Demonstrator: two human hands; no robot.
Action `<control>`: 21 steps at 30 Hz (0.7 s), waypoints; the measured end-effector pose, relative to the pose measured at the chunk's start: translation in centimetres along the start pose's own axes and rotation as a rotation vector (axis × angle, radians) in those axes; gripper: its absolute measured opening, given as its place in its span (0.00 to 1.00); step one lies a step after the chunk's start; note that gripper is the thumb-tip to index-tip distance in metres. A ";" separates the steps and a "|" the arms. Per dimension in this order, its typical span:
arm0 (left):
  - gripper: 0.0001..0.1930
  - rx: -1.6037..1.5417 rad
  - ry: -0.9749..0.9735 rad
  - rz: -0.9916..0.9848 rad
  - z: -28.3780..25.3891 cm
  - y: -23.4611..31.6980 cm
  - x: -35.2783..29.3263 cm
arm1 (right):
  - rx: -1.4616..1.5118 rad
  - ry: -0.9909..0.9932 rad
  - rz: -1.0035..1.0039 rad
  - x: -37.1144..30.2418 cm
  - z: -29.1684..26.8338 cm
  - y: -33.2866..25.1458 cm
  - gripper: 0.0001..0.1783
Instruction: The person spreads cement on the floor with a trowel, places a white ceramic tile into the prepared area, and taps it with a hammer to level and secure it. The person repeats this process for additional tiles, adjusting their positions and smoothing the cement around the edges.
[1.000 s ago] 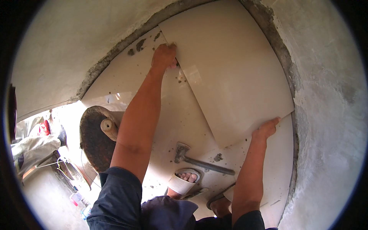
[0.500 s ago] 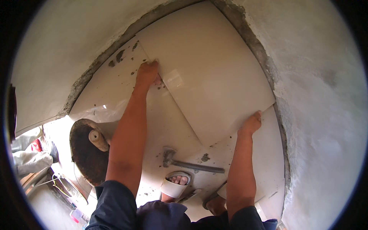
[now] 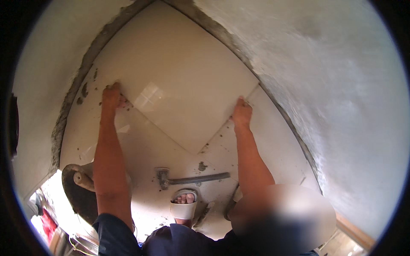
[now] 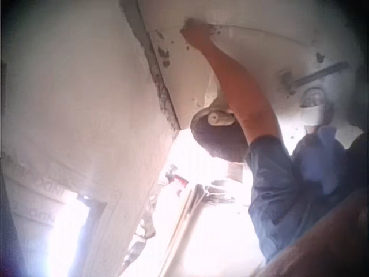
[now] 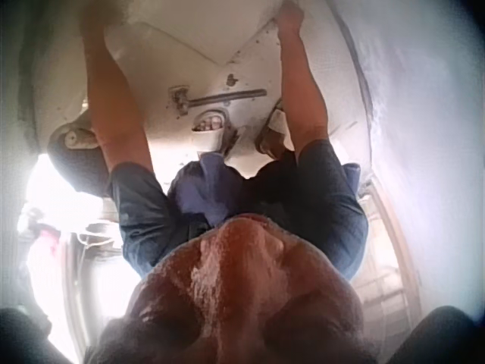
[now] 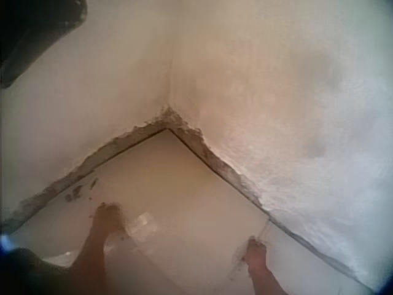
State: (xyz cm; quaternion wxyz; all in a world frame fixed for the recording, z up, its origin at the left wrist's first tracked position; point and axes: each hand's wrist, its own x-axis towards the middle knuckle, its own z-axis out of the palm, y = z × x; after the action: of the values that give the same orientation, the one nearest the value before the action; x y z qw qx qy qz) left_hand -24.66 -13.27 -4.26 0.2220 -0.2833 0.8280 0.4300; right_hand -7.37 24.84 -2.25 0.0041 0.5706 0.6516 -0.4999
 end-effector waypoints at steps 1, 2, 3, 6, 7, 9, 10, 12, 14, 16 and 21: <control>0.24 -0.015 0.016 -0.016 0.0 0.4 -0.3 | -0.053 0.004 0.007 0.0 -0.3 -0.3 0.28; 0.25 -0.015 0.031 -0.018 -0.1 0.8 -0.7 | -0.098 -0.057 0.031 0.1 -0.6 -0.5 0.29; 0.25 0.000 0.046 -0.014 -0.1 1.0 -1.2 | -0.144 -0.101 0.062 0.1 -0.9 -0.8 0.30; 0.26 0.019 0.065 0.020 -0.3 1.7 -2.2 | -0.214 -0.190 0.059 0.1 -1.6 -1.7 0.30; 0.25 0.022 0.054 0.038 -0.3 1.8 -2.4 | -0.218 -0.213 0.046 0.1 -1.8 -2.0 0.31; 0.25 0.004 0.054 0.002 -0.3 1.8 -2.4 | -0.245 -0.261 0.057 0.2 -2.1 -2.4 0.32; 0.25 0.014 0.050 0.010 -0.2 1.8 -2.2 | -0.263 -0.271 0.060 0.4 -2.2 -2.6 0.31; 0.25 -0.001 0.059 -0.023 -0.2 1.6 -1.9 | -0.304 -0.287 0.077 0.7 -2.3 -3.0 0.30; 0.25 -0.008 0.068 0.004 -0.1 1.4 -1.7 | -0.329 -0.301 0.099 1.2 -2.3 -3.3 0.31; 0.25 -0.029 0.045 0.014 -0.2 1.3 -1.5 | -0.335 -0.332 0.119 1.7 -2.4 -3.6 0.31; 0.25 -0.025 -0.005 0.045 -0.4 1.2 -1.7 | -0.372 -0.396 0.110 2.5 -2.8 -4.0 0.36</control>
State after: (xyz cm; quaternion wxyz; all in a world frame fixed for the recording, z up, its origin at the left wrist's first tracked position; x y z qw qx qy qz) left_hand -24.25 -12.52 -2.26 0.2107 -0.2662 0.8282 0.4458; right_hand -9.63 29.13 0.31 0.2634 0.4856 0.6867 -0.4725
